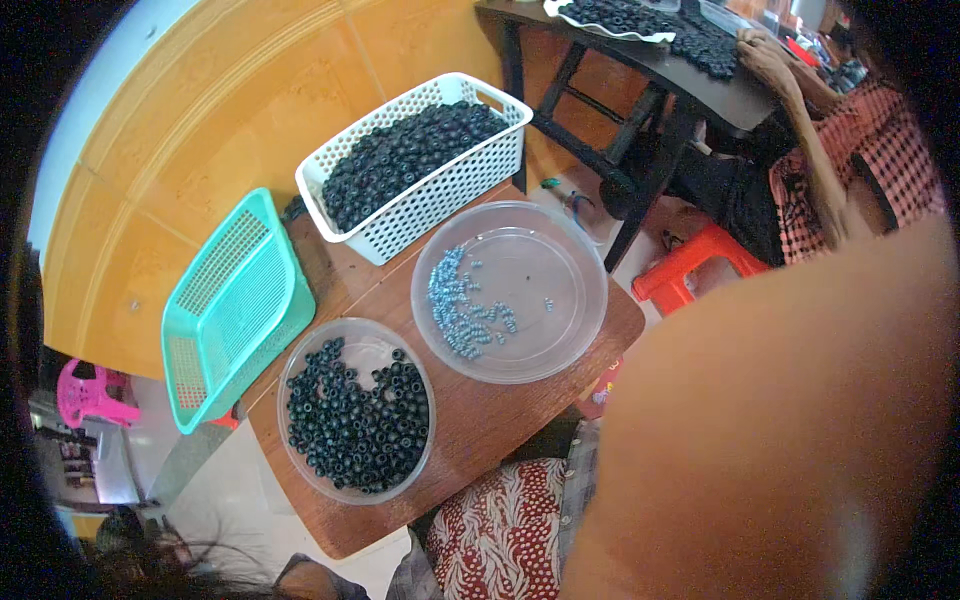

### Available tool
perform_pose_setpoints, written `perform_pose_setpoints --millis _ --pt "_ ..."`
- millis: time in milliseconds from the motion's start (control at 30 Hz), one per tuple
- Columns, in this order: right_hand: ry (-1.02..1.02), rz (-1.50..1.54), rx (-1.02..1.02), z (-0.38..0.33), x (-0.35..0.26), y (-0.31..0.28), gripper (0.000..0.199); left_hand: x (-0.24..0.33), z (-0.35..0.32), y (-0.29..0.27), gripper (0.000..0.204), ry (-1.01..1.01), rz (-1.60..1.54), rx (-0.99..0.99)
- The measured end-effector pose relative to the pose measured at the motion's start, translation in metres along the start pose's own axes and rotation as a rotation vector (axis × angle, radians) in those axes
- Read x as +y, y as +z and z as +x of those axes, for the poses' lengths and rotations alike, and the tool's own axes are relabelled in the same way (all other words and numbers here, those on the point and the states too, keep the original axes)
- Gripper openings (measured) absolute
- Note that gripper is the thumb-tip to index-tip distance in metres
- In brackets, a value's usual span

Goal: The person assembles small components by picking up metal pieces and inserting them into black plastic parts by hand.

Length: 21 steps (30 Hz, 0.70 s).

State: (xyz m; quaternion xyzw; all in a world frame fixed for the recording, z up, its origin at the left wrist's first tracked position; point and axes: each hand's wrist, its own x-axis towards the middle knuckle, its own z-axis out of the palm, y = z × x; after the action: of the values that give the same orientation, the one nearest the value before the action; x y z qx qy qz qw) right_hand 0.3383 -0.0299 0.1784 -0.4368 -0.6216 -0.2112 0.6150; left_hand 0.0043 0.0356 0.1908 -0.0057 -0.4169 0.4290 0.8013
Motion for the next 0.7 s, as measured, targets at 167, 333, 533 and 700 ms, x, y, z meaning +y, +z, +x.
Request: perform_pose_setpoints --millis 167,333,533,700 --pt "0.003 0.011 -0.049 -0.002 0.002 -0.003 0.054 -0.002 -0.013 -0.001 0.031 0.063 0.092 -0.005" --pt "0.033 0.041 -0.128 -0.010 0.000 0.001 0.054 0.001 -0.033 0.003 0.032 0.157 0.196 0.023" --pt "0.069 0.034 -0.132 -0.023 -0.008 0.006 0.053 0.010 -0.036 0.012 0.032 0.164 0.322 0.054" --pt "0.058 0.047 -0.091 -0.023 -0.013 0.013 0.053 0.013 -0.029 0.027 0.033 0.144 0.448 0.024"
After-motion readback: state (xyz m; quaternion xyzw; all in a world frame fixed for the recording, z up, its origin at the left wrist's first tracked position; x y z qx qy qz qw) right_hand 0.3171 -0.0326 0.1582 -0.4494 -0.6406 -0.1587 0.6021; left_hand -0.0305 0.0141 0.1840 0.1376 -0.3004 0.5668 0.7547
